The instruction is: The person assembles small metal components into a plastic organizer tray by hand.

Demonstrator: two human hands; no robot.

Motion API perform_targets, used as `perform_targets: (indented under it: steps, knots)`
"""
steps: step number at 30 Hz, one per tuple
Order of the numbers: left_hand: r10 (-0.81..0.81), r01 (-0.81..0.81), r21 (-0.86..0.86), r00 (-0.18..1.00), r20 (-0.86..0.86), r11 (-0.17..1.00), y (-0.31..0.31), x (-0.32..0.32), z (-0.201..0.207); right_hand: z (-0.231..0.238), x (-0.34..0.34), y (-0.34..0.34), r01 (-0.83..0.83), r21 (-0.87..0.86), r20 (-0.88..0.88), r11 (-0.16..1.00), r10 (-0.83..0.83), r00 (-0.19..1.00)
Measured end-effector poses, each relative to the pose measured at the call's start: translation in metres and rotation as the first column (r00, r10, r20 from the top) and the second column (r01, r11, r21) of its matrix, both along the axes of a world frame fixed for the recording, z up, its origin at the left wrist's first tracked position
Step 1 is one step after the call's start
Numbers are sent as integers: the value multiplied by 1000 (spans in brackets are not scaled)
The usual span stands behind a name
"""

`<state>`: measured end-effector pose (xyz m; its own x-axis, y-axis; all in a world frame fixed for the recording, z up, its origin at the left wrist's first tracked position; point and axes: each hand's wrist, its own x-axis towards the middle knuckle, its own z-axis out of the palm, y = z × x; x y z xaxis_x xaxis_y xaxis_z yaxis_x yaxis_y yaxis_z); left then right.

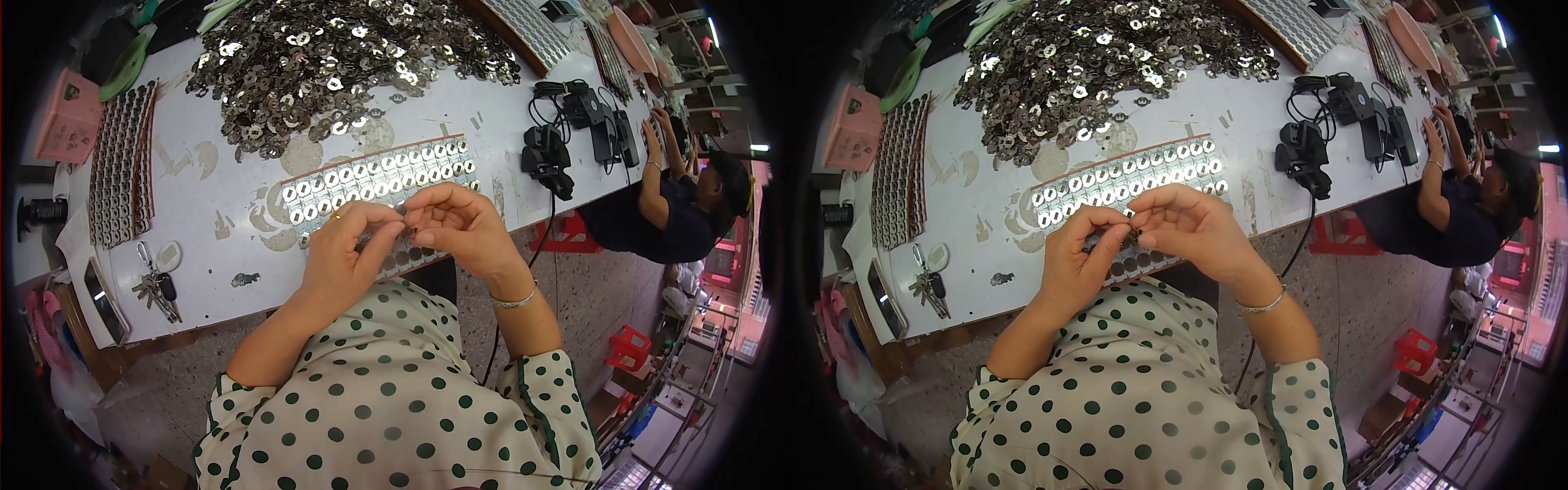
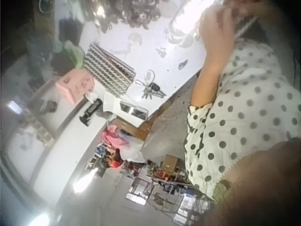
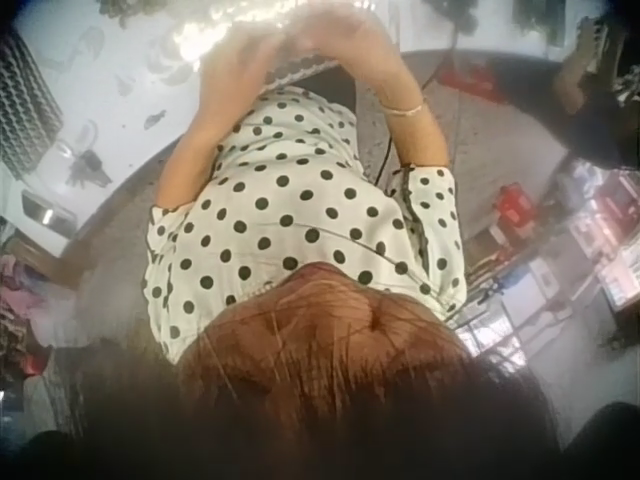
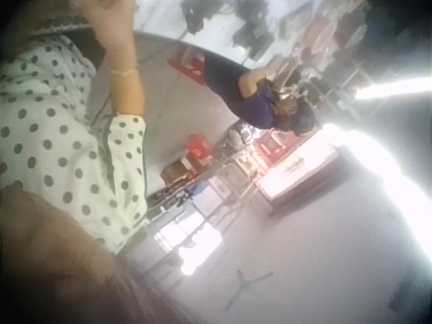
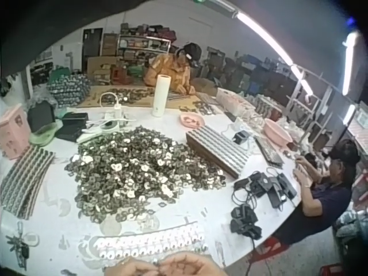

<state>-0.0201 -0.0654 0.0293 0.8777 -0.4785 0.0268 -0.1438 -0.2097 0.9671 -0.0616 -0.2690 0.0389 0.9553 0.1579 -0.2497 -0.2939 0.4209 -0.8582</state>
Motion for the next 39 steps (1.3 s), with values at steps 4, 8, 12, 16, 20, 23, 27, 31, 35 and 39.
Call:
perform_targets:
  steps: [4, 8, 12, 16, 20, 23, 27, 31, 35, 39]
  knots:
    - [-33, 30, -42, 996, -81, 999, -3, -6, -2, 5, -8, 5, 72, -296, 127, 953, -35, 991]
    - [-89, 93, -16, 984, 153, 996, -10, -10, -14, 2, -7, -19, 78, -447, 115, 891, -29, 993]
    - [-250, 190, 177, 866, 434, 966, -10, -11, -17, 2, -2, -41, -82, -717, -36, 693, 80, 996]
    - [-382, 174, 393, 743, 549, 903, -8, -20, -22, 1, -3, -39, -61, -844, 51, 534, 192, 980]
    - [-419, 170, 443, 716, 559, 880, -7, -24, -20, -4, -5, -35, 13, -869, 148, 494, 236, 960]
    - [-428, 133, 464, 658, 620, 876, -7, -24, -23, -6, -9, -29, 124, -883, 261, 453, 253, 932]
    - [-419, 111, 466, 649, 634, 878, -7, -25, -23, -8, -14, -30, 120, -873, 255, 474, 232, 939]
    - [-425, 115, 474, 654, 625, 873, -8, -25, -22, -7, -15, -27, 128, -863, 237, 488, 169, 957]
    - [-424, 108, 476, 652, 629, 873, -7, -25, -24, -8, -17, -26, 100, -884, 140, 456, 56, 989]
    - [-435, 102, 495, 648, 625, 863, -7, -26, -23, -13, -20, -29, 98, -865, 158, 493, 81, 984]
